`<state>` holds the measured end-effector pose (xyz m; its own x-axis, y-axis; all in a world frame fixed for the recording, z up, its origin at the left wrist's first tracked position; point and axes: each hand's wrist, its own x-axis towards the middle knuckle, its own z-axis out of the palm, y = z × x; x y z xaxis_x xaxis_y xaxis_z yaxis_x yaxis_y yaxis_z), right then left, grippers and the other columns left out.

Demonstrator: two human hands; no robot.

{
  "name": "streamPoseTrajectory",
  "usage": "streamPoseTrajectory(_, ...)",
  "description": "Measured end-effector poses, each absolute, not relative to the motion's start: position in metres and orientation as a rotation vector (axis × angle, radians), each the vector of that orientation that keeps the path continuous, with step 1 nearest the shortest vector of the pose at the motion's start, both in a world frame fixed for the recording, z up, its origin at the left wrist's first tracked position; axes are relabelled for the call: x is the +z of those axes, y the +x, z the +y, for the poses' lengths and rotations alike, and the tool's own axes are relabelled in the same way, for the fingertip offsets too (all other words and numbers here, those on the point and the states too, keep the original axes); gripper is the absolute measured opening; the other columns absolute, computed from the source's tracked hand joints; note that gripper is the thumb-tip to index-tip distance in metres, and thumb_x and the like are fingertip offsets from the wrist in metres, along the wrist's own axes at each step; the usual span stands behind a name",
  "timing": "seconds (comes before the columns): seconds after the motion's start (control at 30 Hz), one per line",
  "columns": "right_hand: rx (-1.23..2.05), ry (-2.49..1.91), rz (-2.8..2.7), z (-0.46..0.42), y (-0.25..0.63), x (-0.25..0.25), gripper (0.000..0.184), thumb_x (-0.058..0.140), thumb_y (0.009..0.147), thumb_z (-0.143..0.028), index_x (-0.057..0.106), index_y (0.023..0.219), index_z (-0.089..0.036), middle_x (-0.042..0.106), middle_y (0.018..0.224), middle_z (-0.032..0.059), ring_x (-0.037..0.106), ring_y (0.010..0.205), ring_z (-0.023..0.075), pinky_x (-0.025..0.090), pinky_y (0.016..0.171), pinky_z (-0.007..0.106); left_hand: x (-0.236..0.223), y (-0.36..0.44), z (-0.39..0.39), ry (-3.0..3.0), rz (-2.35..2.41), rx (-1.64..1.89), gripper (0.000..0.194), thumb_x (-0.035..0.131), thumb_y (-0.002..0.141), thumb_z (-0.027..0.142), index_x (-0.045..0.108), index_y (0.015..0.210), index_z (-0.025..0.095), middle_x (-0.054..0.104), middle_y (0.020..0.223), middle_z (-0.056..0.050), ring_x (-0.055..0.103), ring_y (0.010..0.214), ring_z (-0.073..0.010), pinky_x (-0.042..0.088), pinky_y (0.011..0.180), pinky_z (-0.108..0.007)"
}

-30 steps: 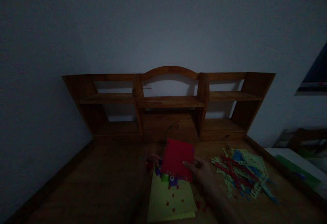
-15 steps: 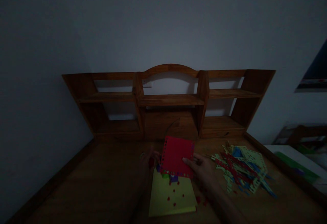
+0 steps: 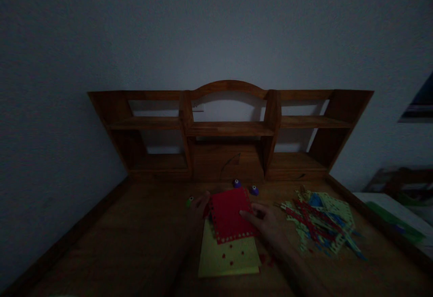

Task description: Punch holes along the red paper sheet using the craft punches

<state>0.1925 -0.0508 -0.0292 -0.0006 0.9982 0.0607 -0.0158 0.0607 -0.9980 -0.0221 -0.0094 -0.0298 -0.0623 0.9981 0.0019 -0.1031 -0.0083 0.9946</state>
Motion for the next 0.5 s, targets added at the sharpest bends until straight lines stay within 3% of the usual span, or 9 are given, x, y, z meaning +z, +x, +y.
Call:
streamPoseTrajectory(0.17,1.254,-1.160,-1.138,-0.049,0.195,-0.029,0.033,0.082,0.060,-0.049,0.072,0.071,-0.020,0.067,0.067,0.0010,0.059,0.060,0.0175,0.043,0.056,0.026,-0.031,-0.022,-0.012,1.269,1.115,1.222,0.035,0.074,0.067,0.049,0.067,0.068,0.015,0.060,0.063,-0.001,0.053,0.061,-0.0152,0.038,0.056,-0.023)
streamPoseTrajectory(0.27,1.340,-1.084,-0.977,-0.045,0.198,-0.034,0.033,0.078,0.067,-0.050,0.074,0.083,-0.021,0.072,0.081,0.0033,0.063,0.069,0.0187,0.047,0.064,0.027,-0.034,-0.022,-0.011,1.311,1.122,1.211,0.033,0.074,0.068,0.048,0.066,0.069,0.015,0.057,0.058,0.001,0.049,0.055,-0.0123,0.033,0.052,-0.021)
streamPoseTrajectory(0.37,1.434,-0.922,-0.904,-0.045,0.196,-0.035,0.040,0.070,0.075,-0.054,0.072,0.098,-0.022,0.072,0.091,0.0055,0.065,0.075,0.0190,0.049,0.069,0.029,-0.037,-0.021,-0.008,1.246,1.127,1.322,0.032,0.073,0.070,0.047,0.066,0.077,0.017,0.062,0.064,0.001,0.053,0.057,-0.0127,0.037,0.053,-0.021)
streamPoseTrajectory(0.5,1.462,-0.853,-1.004,-0.050,0.184,-0.035,0.045,0.073,0.072,-0.054,0.070,0.102,-0.021,0.072,0.087,0.0066,0.066,0.071,0.0197,0.050,0.067,0.030,-0.038,-0.014,-0.012,1.111,1.095,1.467,0.034,0.071,0.072,0.048,0.064,0.089,0.020,0.071,0.083,-0.003,0.064,0.069,-0.0172,0.044,0.060,-0.024)
